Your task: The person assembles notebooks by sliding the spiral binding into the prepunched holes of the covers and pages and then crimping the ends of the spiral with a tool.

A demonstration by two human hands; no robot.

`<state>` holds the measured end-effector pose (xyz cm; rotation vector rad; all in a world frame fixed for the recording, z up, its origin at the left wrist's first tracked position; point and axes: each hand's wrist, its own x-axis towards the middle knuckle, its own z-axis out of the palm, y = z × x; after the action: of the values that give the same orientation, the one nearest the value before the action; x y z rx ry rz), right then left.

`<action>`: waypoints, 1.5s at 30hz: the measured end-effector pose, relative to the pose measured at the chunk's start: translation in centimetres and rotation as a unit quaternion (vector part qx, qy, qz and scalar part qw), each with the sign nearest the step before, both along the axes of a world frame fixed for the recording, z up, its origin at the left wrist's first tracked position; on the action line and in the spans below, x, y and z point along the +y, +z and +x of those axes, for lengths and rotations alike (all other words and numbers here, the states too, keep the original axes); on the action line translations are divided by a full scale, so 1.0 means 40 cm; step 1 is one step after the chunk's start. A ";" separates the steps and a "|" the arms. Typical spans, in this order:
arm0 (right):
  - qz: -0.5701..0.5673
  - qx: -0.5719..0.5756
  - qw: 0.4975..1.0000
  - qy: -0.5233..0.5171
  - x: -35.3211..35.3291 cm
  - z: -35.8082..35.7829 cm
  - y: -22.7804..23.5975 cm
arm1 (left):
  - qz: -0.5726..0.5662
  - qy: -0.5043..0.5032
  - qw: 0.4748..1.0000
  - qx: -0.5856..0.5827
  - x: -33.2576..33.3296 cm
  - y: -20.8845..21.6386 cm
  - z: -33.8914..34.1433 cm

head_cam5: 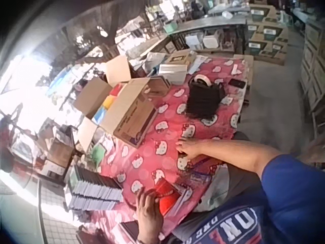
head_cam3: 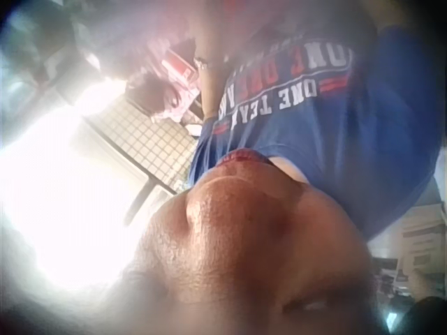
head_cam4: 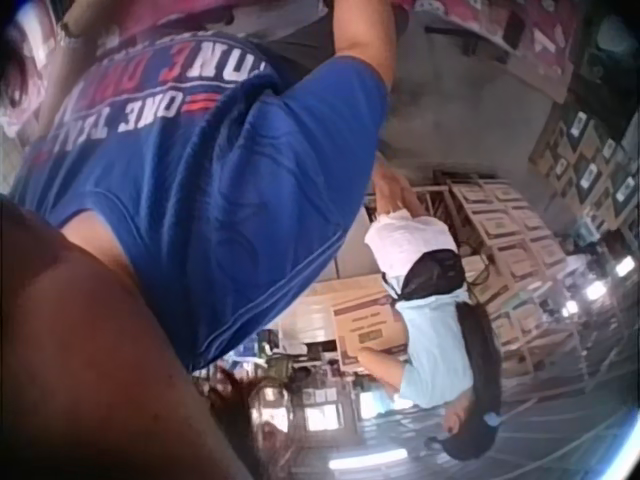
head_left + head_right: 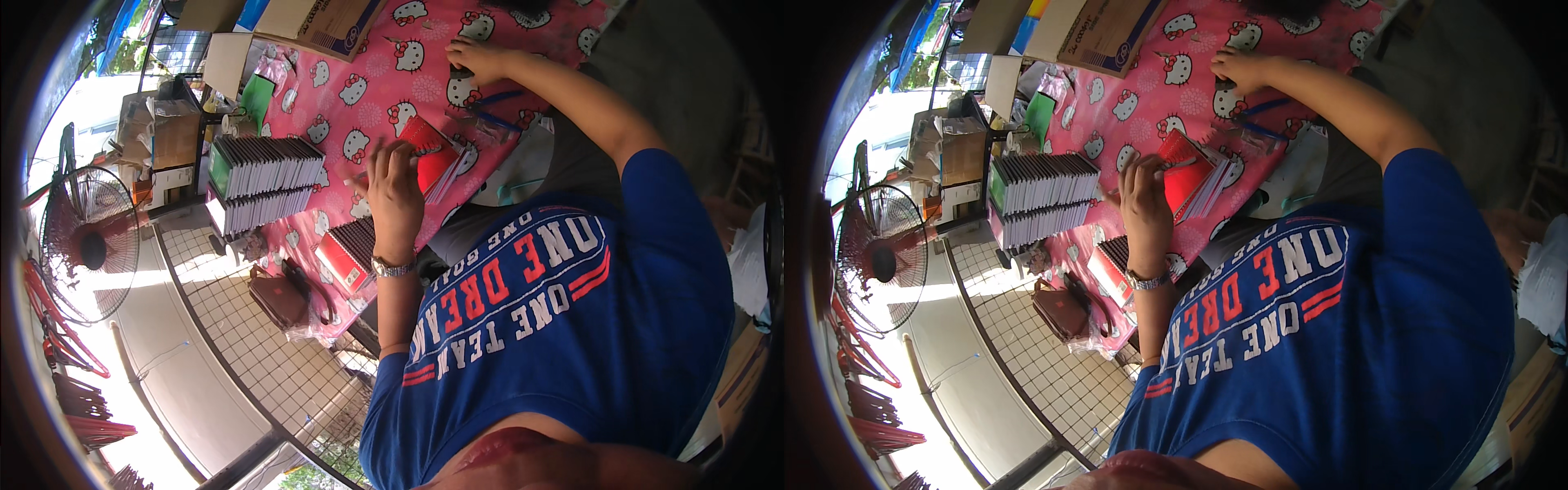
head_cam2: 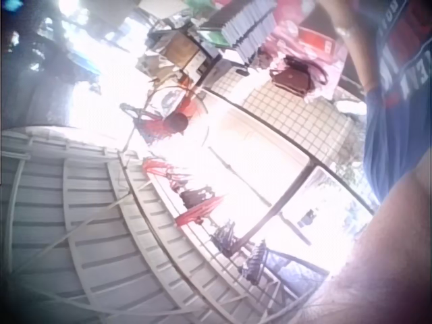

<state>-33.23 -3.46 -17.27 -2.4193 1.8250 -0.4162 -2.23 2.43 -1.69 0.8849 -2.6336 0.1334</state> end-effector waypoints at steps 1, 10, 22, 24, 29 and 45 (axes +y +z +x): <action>-0.004 0.028 0.999 0.014 0.004 0.012 0.019 | -0.030 0.022 0.999 -0.016 0.006 -0.004 0.006; 0.347 -0.414 0.804 0.250 0.041 0.156 0.377 | 0.066 0.040 0.992 0.103 -0.025 -0.052 0.028; 0.359 -0.279 0.866 0.209 0.007 0.187 0.399 | 0.128 0.066 0.973 0.179 -0.059 -0.034 0.097; 0.346 -0.293 0.860 0.233 0.004 0.195 0.388 | 0.166 0.091 0.967 0.171 -0.048 -0.034 0.106; 0.371 -0.419 0.784 0.269 -0.006 0.215 0.390 | 0.235 0.068 0.945 0.217 -0.049 -0.034 0.105; 0.458 -0.584 0.576 0.341 -0.039 0.256 0.383 | 0.274 0.064 0.928 0.246 -0.066 -0.062 0.124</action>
<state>-23.01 -5.02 -1.93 -1.2108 0.2425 -0.5461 2.73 -0.19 -4.19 1.0855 -2.1513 -0.7331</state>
